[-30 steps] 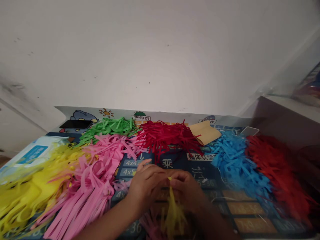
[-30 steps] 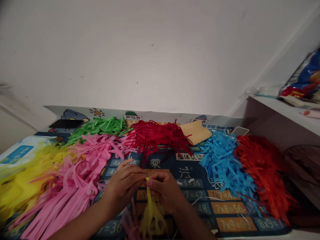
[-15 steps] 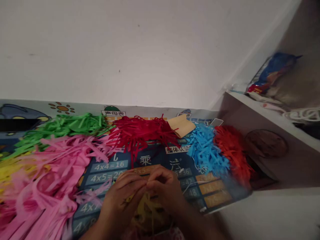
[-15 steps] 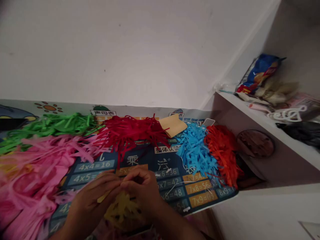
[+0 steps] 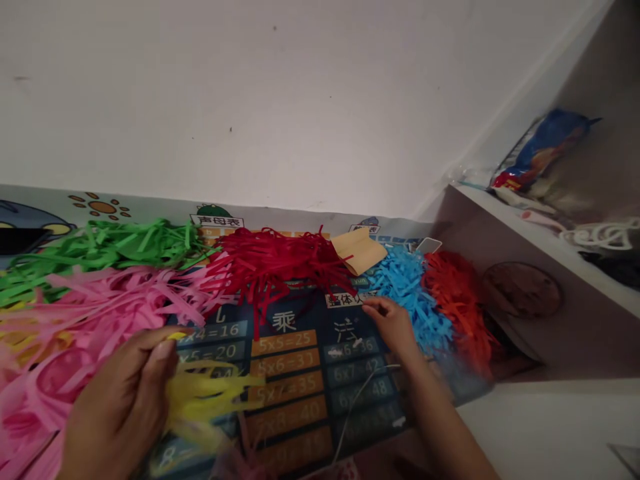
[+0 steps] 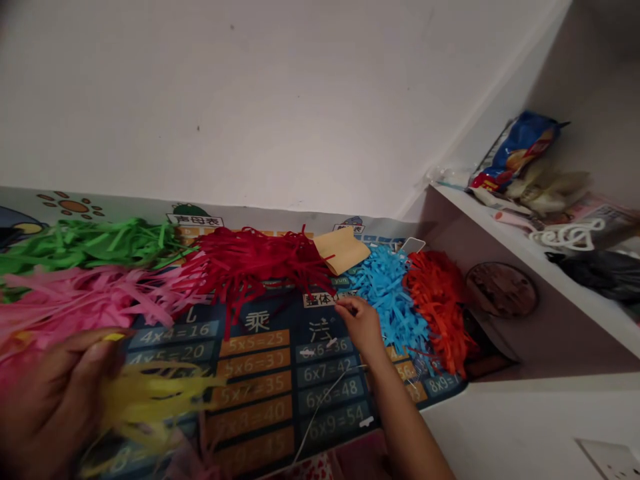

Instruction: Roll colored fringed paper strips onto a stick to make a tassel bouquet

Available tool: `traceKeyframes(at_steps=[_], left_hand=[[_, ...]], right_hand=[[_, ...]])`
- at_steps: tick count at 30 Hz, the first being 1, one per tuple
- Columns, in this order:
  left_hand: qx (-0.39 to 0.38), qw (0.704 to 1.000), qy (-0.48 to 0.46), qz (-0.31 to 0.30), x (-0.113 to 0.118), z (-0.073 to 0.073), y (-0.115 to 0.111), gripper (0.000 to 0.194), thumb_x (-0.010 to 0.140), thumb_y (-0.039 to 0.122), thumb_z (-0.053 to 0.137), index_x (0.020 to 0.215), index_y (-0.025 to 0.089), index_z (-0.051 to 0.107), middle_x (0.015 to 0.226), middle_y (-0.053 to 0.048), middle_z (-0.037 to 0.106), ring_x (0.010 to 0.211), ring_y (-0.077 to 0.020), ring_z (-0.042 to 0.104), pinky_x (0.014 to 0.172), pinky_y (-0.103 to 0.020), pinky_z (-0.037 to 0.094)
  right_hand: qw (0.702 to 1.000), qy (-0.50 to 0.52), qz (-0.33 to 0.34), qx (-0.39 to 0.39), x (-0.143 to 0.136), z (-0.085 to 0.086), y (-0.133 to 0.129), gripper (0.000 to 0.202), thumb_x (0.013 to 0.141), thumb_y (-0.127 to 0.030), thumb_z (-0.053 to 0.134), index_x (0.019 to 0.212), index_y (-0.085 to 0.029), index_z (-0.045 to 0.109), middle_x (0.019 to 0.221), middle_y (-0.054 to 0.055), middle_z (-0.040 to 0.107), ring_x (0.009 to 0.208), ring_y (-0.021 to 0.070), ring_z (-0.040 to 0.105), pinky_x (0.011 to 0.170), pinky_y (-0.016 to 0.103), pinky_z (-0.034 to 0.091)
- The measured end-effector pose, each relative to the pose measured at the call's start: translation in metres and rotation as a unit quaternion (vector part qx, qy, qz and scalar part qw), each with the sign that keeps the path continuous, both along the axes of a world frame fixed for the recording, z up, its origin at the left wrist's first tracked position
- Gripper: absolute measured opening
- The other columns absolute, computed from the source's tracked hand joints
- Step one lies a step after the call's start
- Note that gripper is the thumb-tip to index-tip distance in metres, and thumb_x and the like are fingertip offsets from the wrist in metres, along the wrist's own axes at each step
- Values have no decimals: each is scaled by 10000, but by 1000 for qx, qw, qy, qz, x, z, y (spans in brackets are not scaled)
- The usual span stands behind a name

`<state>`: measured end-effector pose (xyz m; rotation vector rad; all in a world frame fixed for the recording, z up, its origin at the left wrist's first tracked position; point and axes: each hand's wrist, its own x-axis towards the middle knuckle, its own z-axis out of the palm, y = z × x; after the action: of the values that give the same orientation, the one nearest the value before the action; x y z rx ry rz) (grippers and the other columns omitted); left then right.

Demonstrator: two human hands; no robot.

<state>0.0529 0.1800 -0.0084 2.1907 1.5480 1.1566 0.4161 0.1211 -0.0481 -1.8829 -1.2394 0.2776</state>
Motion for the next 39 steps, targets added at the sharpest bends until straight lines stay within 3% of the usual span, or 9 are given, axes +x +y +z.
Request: traceKeyframes(at_steps=[4,9,16,20,23,27,30,32,39], left_hand=[[88,980,74,-162,5,-17,8,334,983,434,363,950,218,616,800,-2,670,699,-152,661,641,-238,513],[85,955,89,-271,27,-32,7,306,1004,337,354,957,225,635,814,-2,698,739,-149,681,665,-217,507],[-2,962,56,-267,37,-33,5,344,994,364,354,829,228,623,740,8,686,672,-147,674,616,-215,504],[-81,965,17,-248,40,-41,4,302,981,376,348,995,219,605,911,-27,716,827,-174,693,711,-249,524],[-160,960,-16,-229,43,-37,1,270,958,387,378,956,210,582,764,2,676,668,-163,657,602,-247,497],[-213,943,-78,-242,56,-28,-5,235,916,366,457,837,206,609,677,16,629,622,-151,611,588,-237,469],[-198,946,-110,-230,65,-26,-9,183,869,312,534,794,198,656,760,-14,666,732,-163,631,675,-250,482],[-195,947,-124,-224,68,-25,-13,169,856,293,561,786,196,681,762,-21,677,735,-164,636,674,-251,483],[-172,947,-149,-227,66,-19,-25,141,847,271,618,769,195,708,727,-21,701,696,-151,646,644,-235,493]], right_hand=[[996,-66,-10,-64,50,-22,15,145,748,-224,602,824,-182,719,865,75,721,790,234,661,764,348,498],[982,-144,-9,-123,59,-40,31,166,773,-155,609,895,-157,721,942,109,690,878,236,643,830,325,463],[971,-179,21,-157,62,-43,39,118,794,-97,608,815,-165,701,918,104,673,873,214,632,790,276,428],[978,-155,21,-138,64,-29,38,89,765,-108,638,697,-163,657,814,94,678,807,218,638,737,280,436],[988,-114,24,-99,42,-14,28,126,843,-184,556,774,-162,659,734,72,675,716,208,637,688,290,466],[993,-6,108,-47,-35,0,3,188,870,-338,567,862,-207,702,844,47,710,754,192,664,684,280,525],[960,205,190,-4,-95,5,-15,131,815,-321,644,837,-239,743,940,35,703,746,179,677,660,270,550],[930,310,195,19,-121,5,-22,104,795,-291,666,838,-245,749,920,26,700,718,170,681,645,265,558],[906,403,114,58,-144,-6,-27,148,690,-280,773,826,-238,731,773,15,736,710,202,701,626,278,571]])
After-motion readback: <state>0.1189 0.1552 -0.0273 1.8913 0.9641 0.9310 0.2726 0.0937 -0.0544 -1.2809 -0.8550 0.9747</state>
